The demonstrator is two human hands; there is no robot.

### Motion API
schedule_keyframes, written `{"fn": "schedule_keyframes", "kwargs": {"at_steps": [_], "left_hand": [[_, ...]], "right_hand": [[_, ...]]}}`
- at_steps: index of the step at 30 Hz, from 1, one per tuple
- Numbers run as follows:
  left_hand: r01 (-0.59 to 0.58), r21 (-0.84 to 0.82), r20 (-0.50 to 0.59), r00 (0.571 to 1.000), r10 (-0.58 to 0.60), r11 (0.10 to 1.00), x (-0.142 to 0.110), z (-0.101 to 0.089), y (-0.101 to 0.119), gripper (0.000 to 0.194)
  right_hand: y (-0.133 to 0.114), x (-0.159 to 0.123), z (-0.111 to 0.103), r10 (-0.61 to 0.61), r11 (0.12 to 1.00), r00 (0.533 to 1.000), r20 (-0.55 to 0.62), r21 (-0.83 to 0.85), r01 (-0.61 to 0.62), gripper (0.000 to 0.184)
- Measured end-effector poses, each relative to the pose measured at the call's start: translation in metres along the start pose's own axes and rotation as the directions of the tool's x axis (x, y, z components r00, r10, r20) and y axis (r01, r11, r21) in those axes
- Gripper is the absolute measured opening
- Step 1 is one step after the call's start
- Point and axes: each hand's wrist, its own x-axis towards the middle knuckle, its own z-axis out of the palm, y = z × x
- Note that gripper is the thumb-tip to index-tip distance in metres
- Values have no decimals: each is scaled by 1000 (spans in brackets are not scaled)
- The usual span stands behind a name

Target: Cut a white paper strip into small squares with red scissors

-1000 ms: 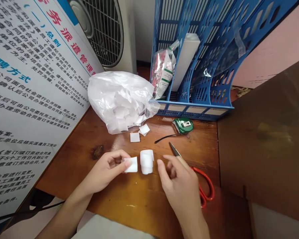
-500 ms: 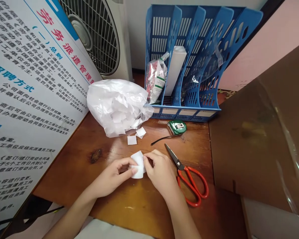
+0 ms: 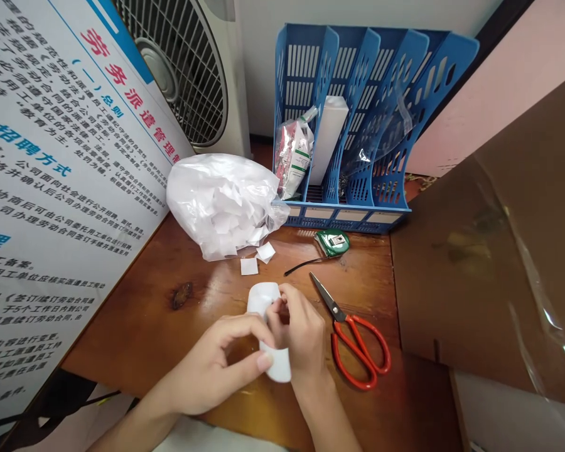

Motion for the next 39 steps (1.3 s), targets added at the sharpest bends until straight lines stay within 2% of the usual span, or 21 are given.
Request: {"fn": "schedule_keyframes", "kwargs": {"at_steps": [2,4,7,10,13,16,18,23,25,27,29,30,34,35,37,39], "left_hand": [[-69,47,-58,996,71,997,7,8,-8,7],[-62,66,-116,991,69,996,13,10,-18,9],[54,37,-200,979,-45,998,17,6,-32,13],[160,-46,-249,954,-166,986,19,-2,-40,19],[188,-83,-318,926,-205,979,25,-9,-45,29],[199,13,-460,871,-171,980,33,-14,-48,42],[222,72,-511,845,-155,972,37,-17,-48,49],[312,236,-531,834,-146,920,36,-24,-36,55],[291,224,-478,865,-156,930,32,-23,-28,52],[266,125,-324,921,-214,956,26,-22,-21,46],[266,8,-160,952,-261,964,21,-20,-17,40],[264,-27,-133,955,-265,964,20,-19,-17,36],[250,-11,-238,940,-246,968,20,-22,-20,31],[254,4,-221,944,-247,967,21,-22,-22,34],[263,1,-73,962,-262,965,22,-22,-25,36],[290,-41,141,949,-282,956,23,-19,-28,39]], "right_hand": [[-3,-1,-5,20,996,999,26,83,-22,33],[-3,-2,-11,100,973,991,87,201,-116,41],[4,-3,-19,267,898,944,191,307,-316,36],[12,-7,-24,352,858,909,223,311,-409,29],[17,-13,-26,377,857,900,220,287,-429,34],[16,-19,-28,366,876,905,219,246,-414,37],[12,-20,-29,347,900,918,193,206,-384,34],[4,-15,-30,311,949,950,-15,63,-309,11],[3,-12,-31,315,948,948,-49,56,-312,11],[3,-10,-31,333,940,942,-41,92,-328,14],[3,-10,-33,362,910,932,22,209,-358,16],[4,-11,-35,369,880,926,77,292,-375,17],[7,-19,-41,293,679,907,301,602,-419,15],[8,-20,-43,268,622,907,325,660,-420,15],[9,-21,-45,228,505,911,343,759,-411,19],[7,-20,-46,205,405,913,351,819,-406,30]]}}
